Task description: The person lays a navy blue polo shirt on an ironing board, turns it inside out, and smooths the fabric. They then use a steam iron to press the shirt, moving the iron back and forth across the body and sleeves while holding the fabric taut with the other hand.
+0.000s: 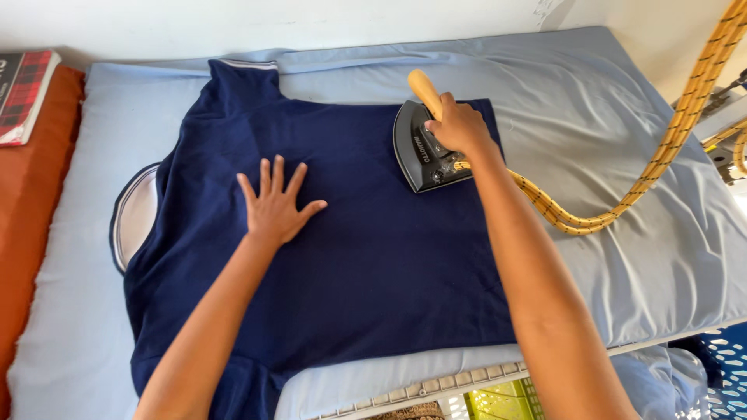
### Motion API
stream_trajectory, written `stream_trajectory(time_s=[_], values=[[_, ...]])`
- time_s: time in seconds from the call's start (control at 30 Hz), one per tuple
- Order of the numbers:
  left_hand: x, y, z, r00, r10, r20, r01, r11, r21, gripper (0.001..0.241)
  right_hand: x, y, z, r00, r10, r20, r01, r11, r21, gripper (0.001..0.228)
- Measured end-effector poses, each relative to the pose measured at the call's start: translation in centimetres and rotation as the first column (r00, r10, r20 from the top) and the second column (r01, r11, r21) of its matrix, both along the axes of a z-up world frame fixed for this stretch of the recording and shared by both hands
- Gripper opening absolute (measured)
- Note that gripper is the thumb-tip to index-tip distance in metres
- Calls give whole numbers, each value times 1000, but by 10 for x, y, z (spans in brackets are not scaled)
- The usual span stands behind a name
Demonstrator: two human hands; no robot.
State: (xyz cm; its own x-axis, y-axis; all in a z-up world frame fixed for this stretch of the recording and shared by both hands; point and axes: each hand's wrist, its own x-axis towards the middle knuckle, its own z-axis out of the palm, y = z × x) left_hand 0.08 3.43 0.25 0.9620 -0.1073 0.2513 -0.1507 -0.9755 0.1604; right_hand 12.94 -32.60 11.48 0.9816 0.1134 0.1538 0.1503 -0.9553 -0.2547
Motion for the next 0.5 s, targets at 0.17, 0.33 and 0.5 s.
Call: stream_trajectory(time_s=[0.17,0.33,0.5], values=[[6,64,16,993,102,-58,-110,982,-152,96,-22,10,25,911,110,-397,-60,989,138,58],[-2,86,23,982,156,-109,-163,985,-60,86,-69,28,36,885,355,-301,-334,935,121,66],[-10,80,17,981,174,-89,-181,981,-76,85,-99,49,27,951,285,-117,-297,950,-96,53]])
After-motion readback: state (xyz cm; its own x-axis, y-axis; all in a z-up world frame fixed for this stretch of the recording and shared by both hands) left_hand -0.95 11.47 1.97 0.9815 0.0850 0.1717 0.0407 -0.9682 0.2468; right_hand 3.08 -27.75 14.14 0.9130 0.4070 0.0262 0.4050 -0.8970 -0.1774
